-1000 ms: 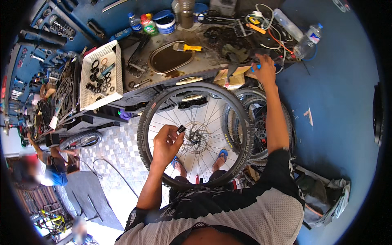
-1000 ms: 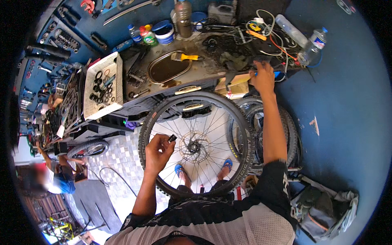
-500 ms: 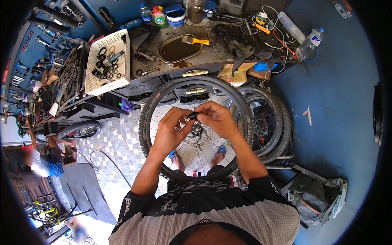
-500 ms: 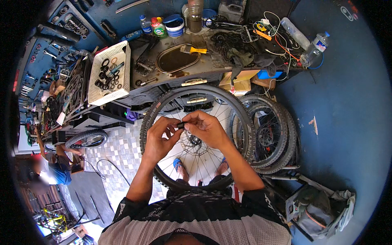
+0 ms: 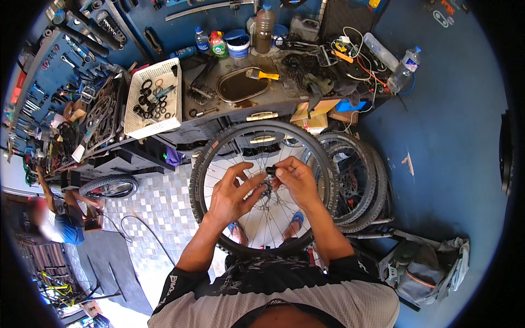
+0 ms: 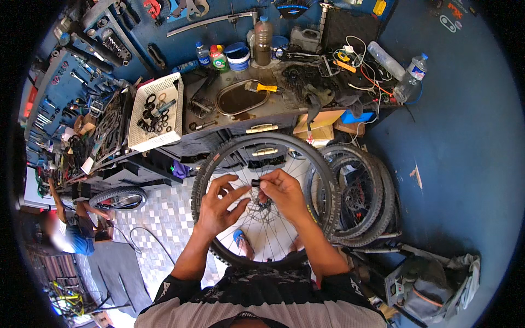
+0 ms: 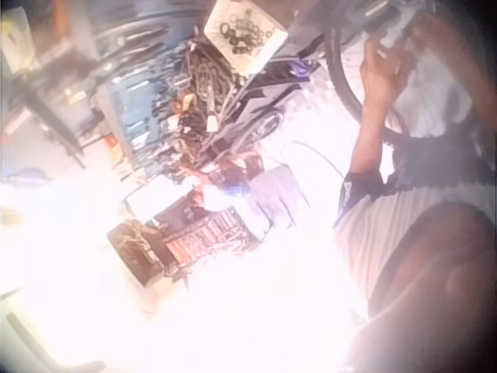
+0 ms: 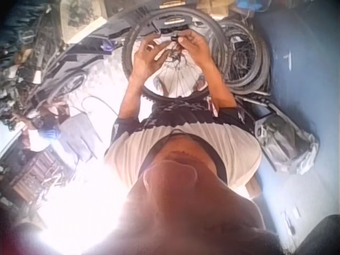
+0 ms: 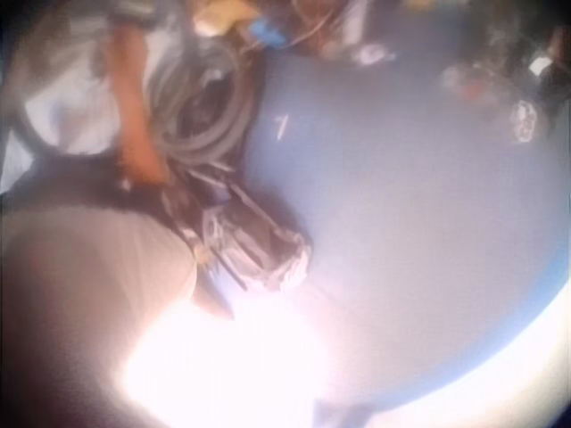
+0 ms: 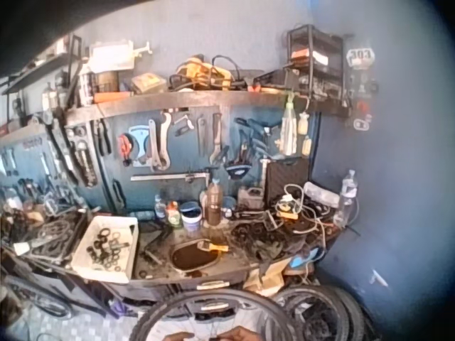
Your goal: The person removes a disc brake rotor from a bicycle wheel hub using a socket wrench, then cleans and installs a small black hub component. The person uses a rag to wipe the component and secures it onto the hub.
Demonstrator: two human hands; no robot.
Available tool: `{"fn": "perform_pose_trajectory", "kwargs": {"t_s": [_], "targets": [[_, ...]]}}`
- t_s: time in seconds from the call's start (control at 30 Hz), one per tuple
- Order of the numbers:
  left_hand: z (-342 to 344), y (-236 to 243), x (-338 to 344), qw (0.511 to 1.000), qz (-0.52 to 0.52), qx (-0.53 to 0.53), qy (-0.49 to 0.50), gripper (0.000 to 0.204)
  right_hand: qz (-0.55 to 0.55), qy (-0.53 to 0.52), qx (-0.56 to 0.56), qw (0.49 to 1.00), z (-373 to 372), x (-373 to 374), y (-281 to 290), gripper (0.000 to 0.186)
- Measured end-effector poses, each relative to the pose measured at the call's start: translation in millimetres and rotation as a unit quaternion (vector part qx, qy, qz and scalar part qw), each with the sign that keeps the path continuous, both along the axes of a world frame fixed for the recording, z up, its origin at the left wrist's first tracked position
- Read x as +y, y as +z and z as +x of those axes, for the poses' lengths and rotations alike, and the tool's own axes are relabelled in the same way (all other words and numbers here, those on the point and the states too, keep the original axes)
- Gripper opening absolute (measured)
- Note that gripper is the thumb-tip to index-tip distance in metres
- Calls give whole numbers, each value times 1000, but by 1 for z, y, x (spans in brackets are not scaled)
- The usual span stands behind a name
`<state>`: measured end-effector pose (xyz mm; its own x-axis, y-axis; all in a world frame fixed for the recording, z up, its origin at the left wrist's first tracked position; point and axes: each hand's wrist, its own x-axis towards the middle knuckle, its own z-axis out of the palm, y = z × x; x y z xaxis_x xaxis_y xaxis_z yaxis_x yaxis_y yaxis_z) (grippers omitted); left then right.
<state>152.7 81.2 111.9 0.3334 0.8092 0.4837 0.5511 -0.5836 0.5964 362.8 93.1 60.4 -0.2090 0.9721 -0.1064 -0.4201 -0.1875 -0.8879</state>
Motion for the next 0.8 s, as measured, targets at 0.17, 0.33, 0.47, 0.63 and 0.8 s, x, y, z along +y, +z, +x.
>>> {"fn": "perform_pose_trajectory", "kwargs": {"t_s": [0.17, 0.33, 0.47, 0.63, 0.8], "targets": [[-15, -12, 58, 999, -46, -5, 2, 45, -32, -81, -18, 996, 27, 3, -25, 13], [-29, -17, 220, 978, -138, 138, 77, 57, -42, -92, -76, 992, 51, 3, -56, 13], [-21, -23, 373, 924, -151, 322, 138, 76, -75, -102, -110, 986, 62, 3, -83, 12], [-12, -53, 494, 868, -214, 423, 148, 81, -135, -135, -105, 976, 73, 3, -111, 11], [-12, -84, 544, 839, -246, 467, 132, 86, -169, -113, -107, 973, 78, 7, -130, 9]]}}
